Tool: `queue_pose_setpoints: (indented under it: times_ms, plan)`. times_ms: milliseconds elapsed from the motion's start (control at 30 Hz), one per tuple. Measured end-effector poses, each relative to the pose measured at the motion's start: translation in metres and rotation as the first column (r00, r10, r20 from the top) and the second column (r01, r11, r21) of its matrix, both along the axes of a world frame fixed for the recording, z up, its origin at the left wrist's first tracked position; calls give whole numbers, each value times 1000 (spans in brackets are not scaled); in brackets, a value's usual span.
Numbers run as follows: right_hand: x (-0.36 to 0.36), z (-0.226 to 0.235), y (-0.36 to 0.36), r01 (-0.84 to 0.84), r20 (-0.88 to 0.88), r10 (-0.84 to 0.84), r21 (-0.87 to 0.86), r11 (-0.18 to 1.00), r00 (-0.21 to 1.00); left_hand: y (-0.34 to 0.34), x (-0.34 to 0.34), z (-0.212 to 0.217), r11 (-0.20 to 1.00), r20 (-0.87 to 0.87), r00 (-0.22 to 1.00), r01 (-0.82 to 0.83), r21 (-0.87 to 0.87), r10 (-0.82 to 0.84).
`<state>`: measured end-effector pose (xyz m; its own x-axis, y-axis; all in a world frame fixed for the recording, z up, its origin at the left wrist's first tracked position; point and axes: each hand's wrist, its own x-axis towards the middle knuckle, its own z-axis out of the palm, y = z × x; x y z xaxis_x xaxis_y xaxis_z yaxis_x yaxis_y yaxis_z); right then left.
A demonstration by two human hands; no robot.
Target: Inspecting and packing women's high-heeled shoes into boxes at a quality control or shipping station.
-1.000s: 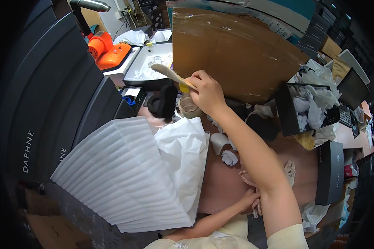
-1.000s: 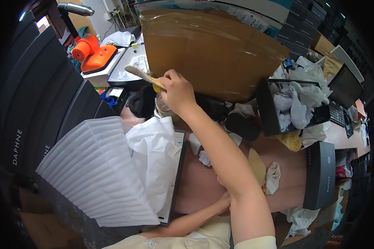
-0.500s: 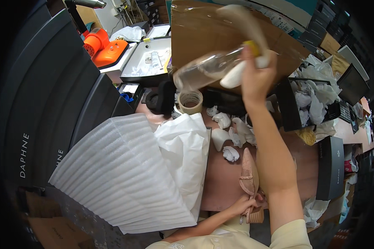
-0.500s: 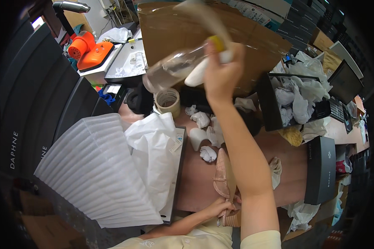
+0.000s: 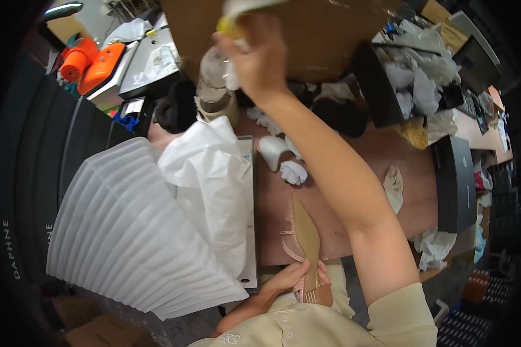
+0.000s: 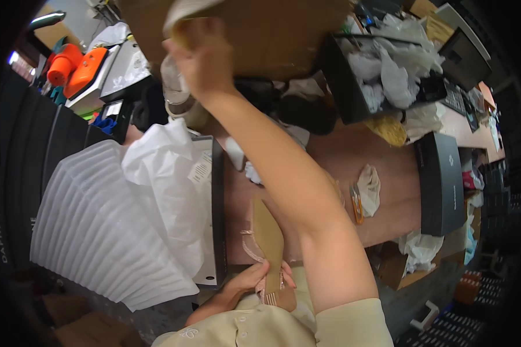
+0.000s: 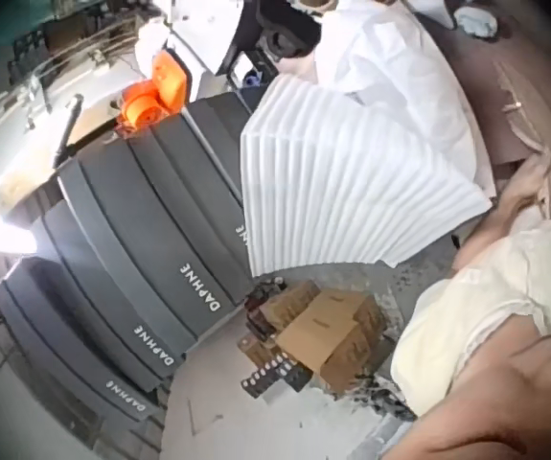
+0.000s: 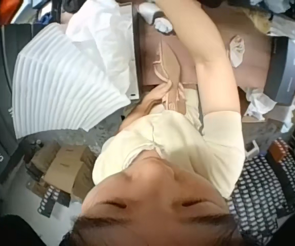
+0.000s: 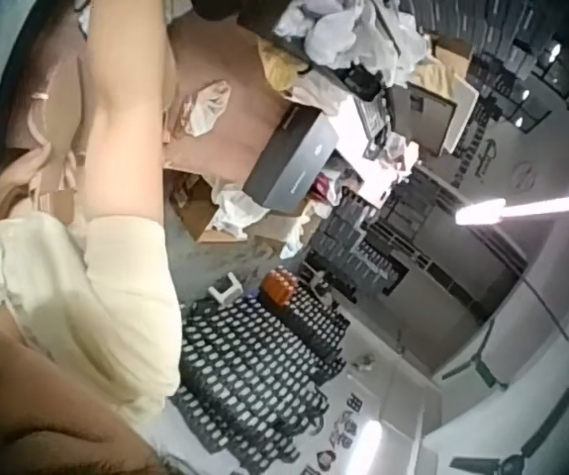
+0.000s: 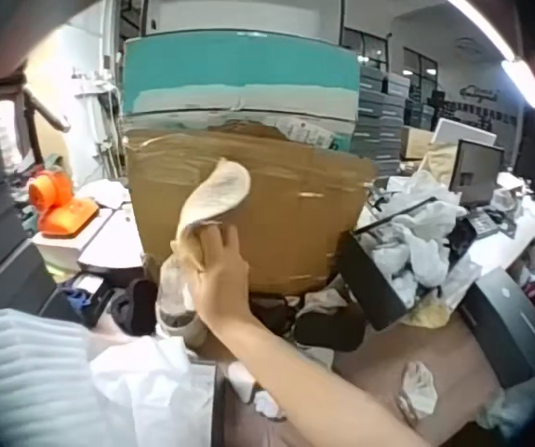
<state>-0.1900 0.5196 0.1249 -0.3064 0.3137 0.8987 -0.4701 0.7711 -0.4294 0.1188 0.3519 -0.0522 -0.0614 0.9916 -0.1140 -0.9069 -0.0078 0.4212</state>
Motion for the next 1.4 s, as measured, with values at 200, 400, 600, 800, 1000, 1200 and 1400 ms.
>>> queue_pose_setpoints:
  times_ms: [200, 400, 600, 800, 1000, 1200, 1400]
  plan:
    - [-9, -54, -18, -106, 254, 66, 148, 983, 965, -11, -6, 15, 999, 150, 988, -33, -5, 33]
    - [128, -2, 19, -62, 553, 262, -353, 934, 791, -18, 3, 55, 870, 85, 971, -157, -468, 221]
    - [322, -40, 8, 121, 622, 455, -664, 738, 638, -45, 8, 21, 993, 465, 880, -60, -103, 101]
    - [355, -82, -17, -121, 785, 444, -437, 891, 432, -52, 14, 27, 959, 427, 893, -16, -282, 141]
    - [315, -112, -14, -148, 784, 390, -365, 919, 483, -51, 12, 32, 973, 507, 851, -21, -231, 139]
    - [324, -110, -21, -188, 814, 291, -226, 956, 503, -54, 15, 29, 974, 504, 851, -35, -225, 147]
    - [334, -103, -41, -333, 756, 447, -315, 889, 478, -54, 14, 34, 945, 503, 836, -52, -324, 218]
